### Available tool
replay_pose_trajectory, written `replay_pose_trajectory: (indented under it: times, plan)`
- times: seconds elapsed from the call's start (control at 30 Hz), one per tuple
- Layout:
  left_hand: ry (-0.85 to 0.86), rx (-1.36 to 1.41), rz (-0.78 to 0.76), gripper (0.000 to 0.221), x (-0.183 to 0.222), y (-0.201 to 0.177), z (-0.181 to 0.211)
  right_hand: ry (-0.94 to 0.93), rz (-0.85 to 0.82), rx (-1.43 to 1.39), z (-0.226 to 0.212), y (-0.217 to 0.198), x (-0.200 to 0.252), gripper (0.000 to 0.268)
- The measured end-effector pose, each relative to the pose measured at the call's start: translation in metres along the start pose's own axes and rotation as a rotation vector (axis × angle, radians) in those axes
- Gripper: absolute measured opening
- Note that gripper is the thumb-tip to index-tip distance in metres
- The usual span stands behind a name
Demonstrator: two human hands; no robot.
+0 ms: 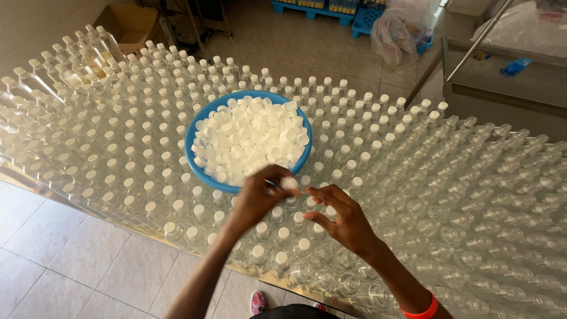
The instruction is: The person repeatedly picks white bottle caps from a blue basin and screws them onto clear plastic bottles arranged in rows on a stainless steel table. The hands move methodically across the table, capping bottles one by one.
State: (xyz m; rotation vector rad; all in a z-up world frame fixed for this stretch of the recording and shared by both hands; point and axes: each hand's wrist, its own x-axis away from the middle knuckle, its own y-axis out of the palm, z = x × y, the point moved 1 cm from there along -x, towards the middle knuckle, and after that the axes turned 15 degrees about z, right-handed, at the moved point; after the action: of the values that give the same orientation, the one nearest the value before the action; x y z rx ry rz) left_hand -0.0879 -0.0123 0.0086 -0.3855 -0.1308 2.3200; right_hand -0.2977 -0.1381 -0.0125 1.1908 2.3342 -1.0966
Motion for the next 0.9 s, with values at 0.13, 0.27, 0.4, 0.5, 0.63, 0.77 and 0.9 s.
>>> replay_pose_trajectory:
  times: [0.13, 0.27, 0.4, 0.5, 0.63, 0.77, 0.9]
  plan:
    - [0.003, -0.025, -0.116, 0.042, 0.025, 0.041, 0.011, -0.219, 0.098, 0.155, -0.015, 0.0, 0.01, 0.057]
    - [-0.039, -0.296, -0.243, 0.023, 0.035, 0.041, 0.017, -0.289, 0.033, 0.233, -0.009, 0.006, 0.037, 0.053]
    - [-0.071, -0.411, -0.171, 0.047, 0.021, 0.012, 0.009, 0.088, -0.193, 0.116, 0.011, 0.018, 0.075, 0.049]
    - [-0.024, -0.435, 0.056, 0.033, -0.002, -0.025, 0.015, 0.236, -0.553, 0.056, 0.026, 0.034, 0.103, 0.034]
    - [0.222, -0.454, 0.229, 0.027, -0.029, -0.053, -0.018, 0.03, -0.505, 0.069, 0.052, 0.049, 0.134, 0.039]
    - [0.229, -0.432, 0.303, 0.019, -0.04, -0.058, -0.054, 0.036, -0.538, 0.08, 0.069, 0.055, 0.15, 0.04]
    - [0.216, -0.413, 0.328, 0.02, -0.048, -0.056, -0.079, 0.17, -0.603, 0.08, 0.059, 0.05, 0.135, 0.033]
